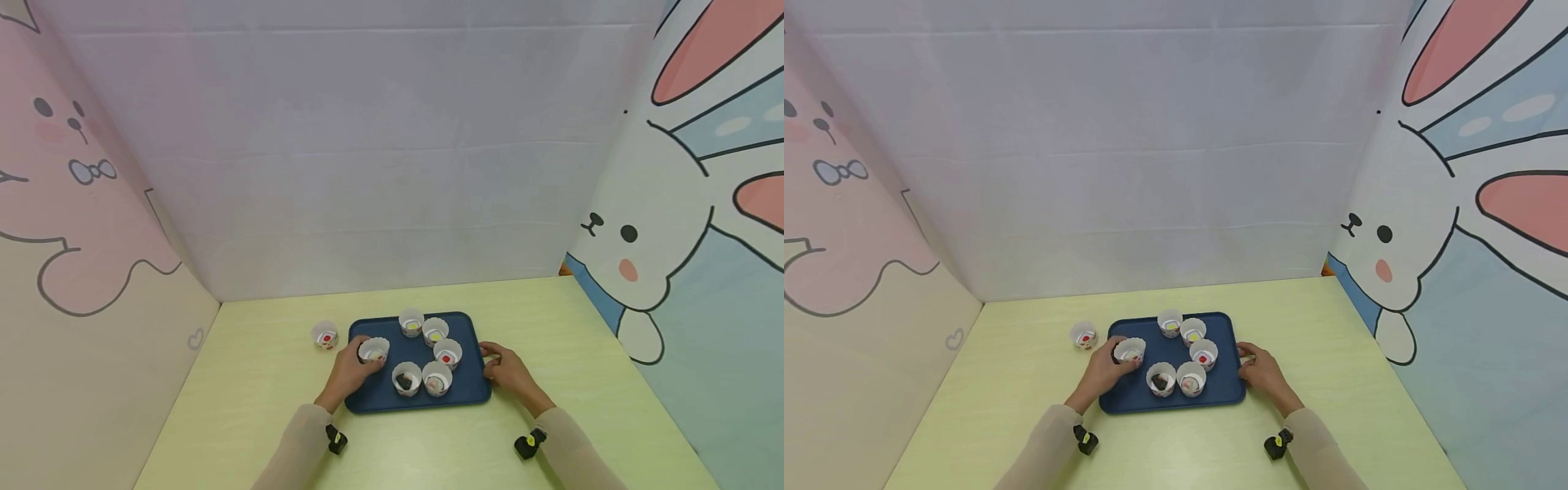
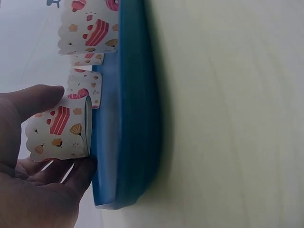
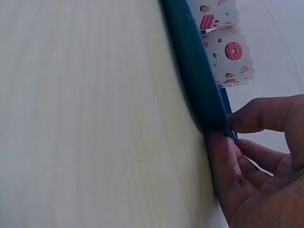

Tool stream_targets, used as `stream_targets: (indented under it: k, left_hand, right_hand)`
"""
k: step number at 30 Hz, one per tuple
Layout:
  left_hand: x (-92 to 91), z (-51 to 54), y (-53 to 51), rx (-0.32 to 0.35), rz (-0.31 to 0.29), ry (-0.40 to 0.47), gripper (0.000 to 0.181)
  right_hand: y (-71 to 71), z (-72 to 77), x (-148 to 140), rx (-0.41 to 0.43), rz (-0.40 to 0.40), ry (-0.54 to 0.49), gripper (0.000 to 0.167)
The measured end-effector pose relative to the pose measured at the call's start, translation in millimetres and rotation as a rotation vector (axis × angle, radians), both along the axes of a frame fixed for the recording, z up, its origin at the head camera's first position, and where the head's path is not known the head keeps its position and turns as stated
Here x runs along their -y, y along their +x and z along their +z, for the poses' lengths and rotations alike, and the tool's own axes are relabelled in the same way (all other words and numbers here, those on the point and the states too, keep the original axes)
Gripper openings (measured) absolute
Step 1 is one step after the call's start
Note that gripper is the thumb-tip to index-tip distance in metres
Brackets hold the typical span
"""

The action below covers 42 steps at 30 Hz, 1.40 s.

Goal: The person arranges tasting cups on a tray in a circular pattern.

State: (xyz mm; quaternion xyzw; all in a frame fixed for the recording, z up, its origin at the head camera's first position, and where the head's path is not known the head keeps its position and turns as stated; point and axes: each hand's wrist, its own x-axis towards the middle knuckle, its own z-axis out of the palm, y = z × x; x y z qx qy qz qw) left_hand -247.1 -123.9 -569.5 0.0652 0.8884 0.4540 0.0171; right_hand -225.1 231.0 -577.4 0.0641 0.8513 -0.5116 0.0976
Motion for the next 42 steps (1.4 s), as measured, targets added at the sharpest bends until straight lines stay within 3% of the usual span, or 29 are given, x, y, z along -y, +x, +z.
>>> stream_targets:
  k: [7,20,29,42]
  left_hand:
    - [-2.7,-5.6,0.3,0.004,-0.022,-0.015,0.050]
    - [-1.0,-13.8,2.4,-0.005,-0.065,0.007,0.061]
    - [-0.2,-15.1,1.9,-0.014,-0.082,0.023,0.062]
    - [-2.7,-11.6,5.3,-0.009,-0.183,0.052,0.062]
  right_hand:
    - [-0.9,-2.0,0.7,-0.002,-0.002,0.000,0.067]
    - [2.0,-0.1,1.6,0.011,-0.003,0.003,0.067]
    - [1.6,0.5,-0.2,0.001,0.005,0.002,0.067]
    - [0.0,-1.5,-0.7,0.003,0.010,-0.001,0.066]
